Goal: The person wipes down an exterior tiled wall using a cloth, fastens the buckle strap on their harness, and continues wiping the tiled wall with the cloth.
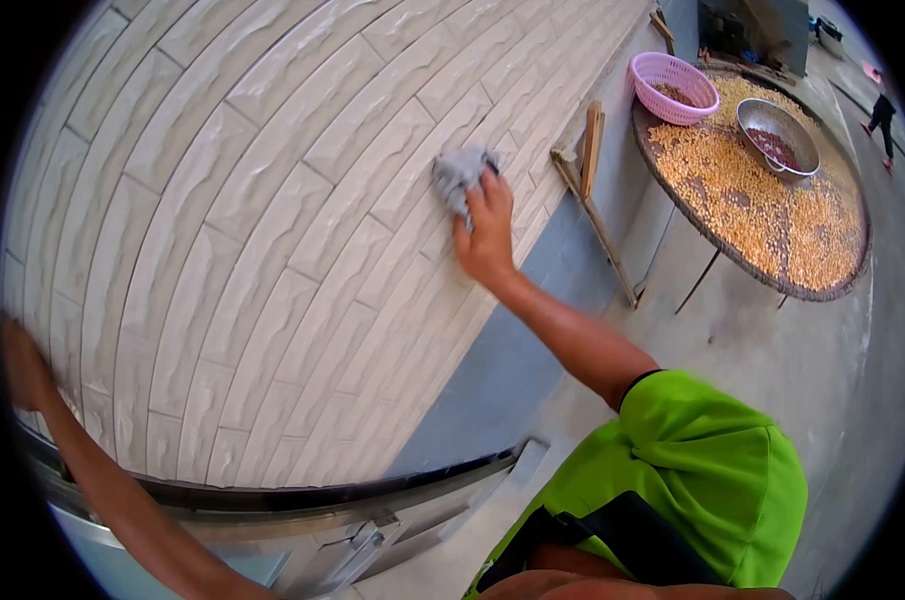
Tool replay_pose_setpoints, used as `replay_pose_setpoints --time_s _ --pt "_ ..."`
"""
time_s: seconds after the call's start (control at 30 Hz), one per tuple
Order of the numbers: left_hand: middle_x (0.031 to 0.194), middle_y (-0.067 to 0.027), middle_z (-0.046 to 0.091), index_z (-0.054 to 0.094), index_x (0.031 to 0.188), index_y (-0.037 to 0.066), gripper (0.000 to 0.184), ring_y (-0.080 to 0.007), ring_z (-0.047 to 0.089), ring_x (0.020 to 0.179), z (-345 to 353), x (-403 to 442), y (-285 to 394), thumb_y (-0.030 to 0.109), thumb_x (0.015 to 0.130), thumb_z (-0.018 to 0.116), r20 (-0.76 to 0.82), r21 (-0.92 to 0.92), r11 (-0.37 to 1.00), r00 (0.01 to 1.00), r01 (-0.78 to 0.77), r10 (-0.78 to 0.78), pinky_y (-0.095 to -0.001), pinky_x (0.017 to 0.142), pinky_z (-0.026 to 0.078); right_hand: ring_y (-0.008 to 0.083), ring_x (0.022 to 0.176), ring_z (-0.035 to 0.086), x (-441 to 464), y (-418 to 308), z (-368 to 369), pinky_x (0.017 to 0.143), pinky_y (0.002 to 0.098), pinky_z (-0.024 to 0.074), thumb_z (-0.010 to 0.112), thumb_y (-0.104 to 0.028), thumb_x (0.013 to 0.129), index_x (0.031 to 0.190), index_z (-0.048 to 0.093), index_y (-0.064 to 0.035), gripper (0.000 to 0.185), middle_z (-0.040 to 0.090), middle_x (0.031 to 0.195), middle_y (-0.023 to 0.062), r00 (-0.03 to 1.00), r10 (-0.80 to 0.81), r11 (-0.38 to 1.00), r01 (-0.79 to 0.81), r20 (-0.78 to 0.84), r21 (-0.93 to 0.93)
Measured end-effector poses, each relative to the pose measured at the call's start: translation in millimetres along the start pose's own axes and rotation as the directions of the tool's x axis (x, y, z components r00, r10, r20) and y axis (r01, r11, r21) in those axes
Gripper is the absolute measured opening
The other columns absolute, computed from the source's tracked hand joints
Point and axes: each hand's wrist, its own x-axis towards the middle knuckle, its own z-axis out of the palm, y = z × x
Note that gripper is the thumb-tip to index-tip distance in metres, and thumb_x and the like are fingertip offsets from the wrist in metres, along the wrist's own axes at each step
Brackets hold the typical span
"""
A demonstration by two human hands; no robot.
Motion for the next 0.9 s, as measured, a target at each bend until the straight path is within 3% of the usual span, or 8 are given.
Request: replay_pose_setpoints --time_s 0.13,0.27,0.33,0.4,0.5,0.57,0.7,0.9 --pt "0.139 -0.0265 0.060 0.062 0.137 0.003 0.074 -0.0434 0.057 0.127 -2.3 3.0 13.8 0.063 0.099 0.044 -0.031 -0.012 1.000 0.999 0.024 -0.024 -0.0488 0.107 0.044 0.0545 0.140 0.034 -77.4 -48.4 -13.3 0.118 0.0549 0.0319 0.064 0.004 0.076 0.118 0.060 0.0059 0.042 0.038 0.150 0.0309 0.974 -0.053 0.997 0.040 0.219 0.063" --pt "0.138 -0.0264 0.060 0.062 0.137 0.003 0.074 -0.0433 0.057 0.127 -4.0 -1.8 14.9 0.063 0.098 0.044 -0.043 -0.018 0.998 0.997 0.057 -0.057 -0.0490 0.106 0.045 0.0544 0.137 0.041 -98.4 -3.5 -14.8 0.117 0.0545 0.0357 0.062 0.004 0.074 0.104 0.064 0.0085 0.030 0.042 0.148 0.0339 0.981 -0.049 0.998 0.056 0.189 -0.030" --pt "0.138 -0.0263 0.060 0.062 0.137 0.003 0.074 -0.0432 0.058 0.127 -3.4 -1.0 19.1 0.063 0.098 0.044 -0.046 -0.018 0.998 0.997 0.057 -0.058 -0.0491 0.106 0.045 0.0518 0.139 0.039 -93.5 40.1 -9.8 0.118 0.0521 0.0332 0.063 0.002 0.076 0.132 0.055 0.0049 0.057 0.040 0.150 0.0314 0.992 0.032 0.983 -0.009 0.126 -0.183" --pt "0.138 -0.0263 0.060 0.062 0.137 0.003 0.074 -0.0432 0.058 0.126 -3.8 0.9 22.2 0.063 0.098 0.044 -0.051 -0.018 0.998 0.997 0.058 -0.059 -0.0492 0.106 0.045 0.0518 0.136 0.042 -69.3 68.4 -19.5 0.116 0.0534 0.0364 0.063 0.001 0.078 0.129 0.056 0.0061 0.051 0.042 0.150 0.0339 0.960 0.231 0.947 -0.183 0.161 -0.264" --pt "0.138 -0.0262 0.060 0.062 0.137 0.004 0.075 -0.0431 0.058 0.126 -6.1 2.1 24.5 0.064 0.097 0.043 -0.057 -0.012 0.998 0.997 0.060 -0.060 -0.0493 0.106 0.045 0.0510 0.136 0.042 -63.1 122.6 -14.0 0.116 0.0512 0.0365 0.061 -0.002 0.082 0.135 0.053 0.0065 0.054 0.040 0.151 0.0342 0.980 0.199 0.939 -0.186 0.017 -0.290" --pt "0.138 -0.0261 0.061 0.063 0.137 0.004 0.075 -0.0430 0.058 0.126 -5.3 2.0 26.2 0.064 0.097 0.043 -0.057 -0.005 0.998 0.997 0.058 -0.058 -0.0494 0.106 0.045 0.0512 0.138 0.040 -81.8 159.2 -8.6 0.118 0.0470 0.0337 0.060 -0.006 0.087 0.142 0.048 0.0064 0.058 0.041 0.151 0.0327 0.931 0.360 0.892 -0.363 -0.062 -0.269" --pt "0.138 -0.0260 0.061 0.063 0.137 0.004 0.075 -0.0430 0.058 0.126 -8.7 2.5 31.1 0.065 0.097 0.043 -0.056 0.010 0.998 0.996 0.065 -0.064 -0.0495 0.105 0.046 0.0504 0.141 0.036 -129.7 115.9 1.7 0.120 0.0473 0.0311 0.059 -0.004 0.085 0.146 0.041 0.0072 0.065 0.036 0.154 0.0343 0.839 0.540 0.790 -0.533 -0.068 -0.303" --pt "0.137 -0.0259 0.061 0.063 0.137 0.005 0.075 -0.0428 0.059 0.126 -13.7 3.7 39.7 0.065 0.096 0.043 -0.058 0.029 0.996 0.995 0.085 -0.083 -0.0498 0.105 0.046 0.0553 0.141 0.031 -194.7 24.4 15.8 0.121 0.0515 0.0255 0.057 0.002 0.083 0.145 0.040 0.0065 0.065 0.032 0.155 0.0339 0.891 0.453 0.880 -0.445 0.012 -0.167"
